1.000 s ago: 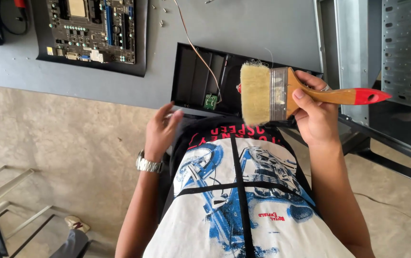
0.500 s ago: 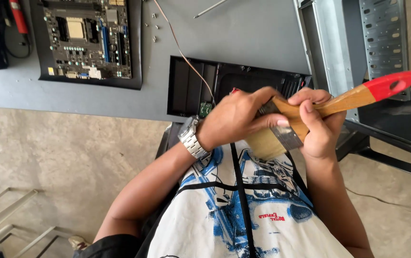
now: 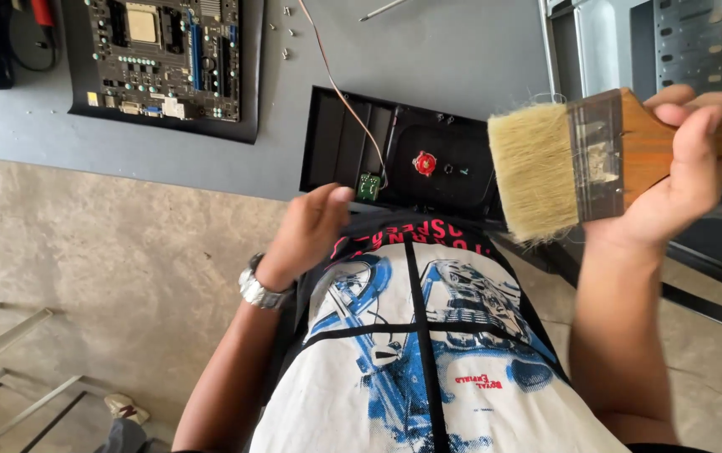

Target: Cleaning dust off a computer case panel using a paintbrush at a repair bench.

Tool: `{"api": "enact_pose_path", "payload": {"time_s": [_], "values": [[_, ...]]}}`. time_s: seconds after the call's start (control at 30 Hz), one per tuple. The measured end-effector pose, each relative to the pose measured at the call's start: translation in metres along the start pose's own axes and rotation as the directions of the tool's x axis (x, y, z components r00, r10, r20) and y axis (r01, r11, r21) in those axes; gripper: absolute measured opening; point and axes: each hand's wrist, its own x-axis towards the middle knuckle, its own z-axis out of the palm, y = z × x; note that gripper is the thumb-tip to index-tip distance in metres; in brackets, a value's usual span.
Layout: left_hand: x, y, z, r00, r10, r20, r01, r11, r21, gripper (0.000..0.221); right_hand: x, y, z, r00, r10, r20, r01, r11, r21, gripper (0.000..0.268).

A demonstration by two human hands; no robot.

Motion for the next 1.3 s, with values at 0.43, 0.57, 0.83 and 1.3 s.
{"api": "enact_pose_path", "payload": {"time_s": [0.43, 0.57, 0.83, 1.3], "values": [[0.037, 0.074, 0.004, 0.918, 0.373, 0.136, -0.302, 0.878, -0.371, 0.093, -0.022, 0.008, 0.063, 0.833, 0.183, 0.521, -0.031, 0.957, -0.287, 0.03], [0.05, 0.086, 0.025, 0.976, 0.191, 0.109, -0.152, 0.944, -0.293, 0.066, -0.026, -0.006, 0.081, 0.87, 0.021, 0.493, 0.112, 0.965, -0.238, 0.035], [0.03, 0.028, 0.042, 0.885, 0.062, 0.462, 0.155, 0.896, -0.416, 0.032, 0.006, -0.041, 0.024, 0.972, -0.2, 0.126, 0.204, 0.979, -0.027, 0.034], [0.054, 0.037, 0.051, 0.877, 0.225, 0.425, 0.08, 0.802, -0.592, 0.038, -0.018, -0.006, 0.065, 0.95, -0.285, 0.125, 0.298, 0.949, -0.102, 0.029]]}}
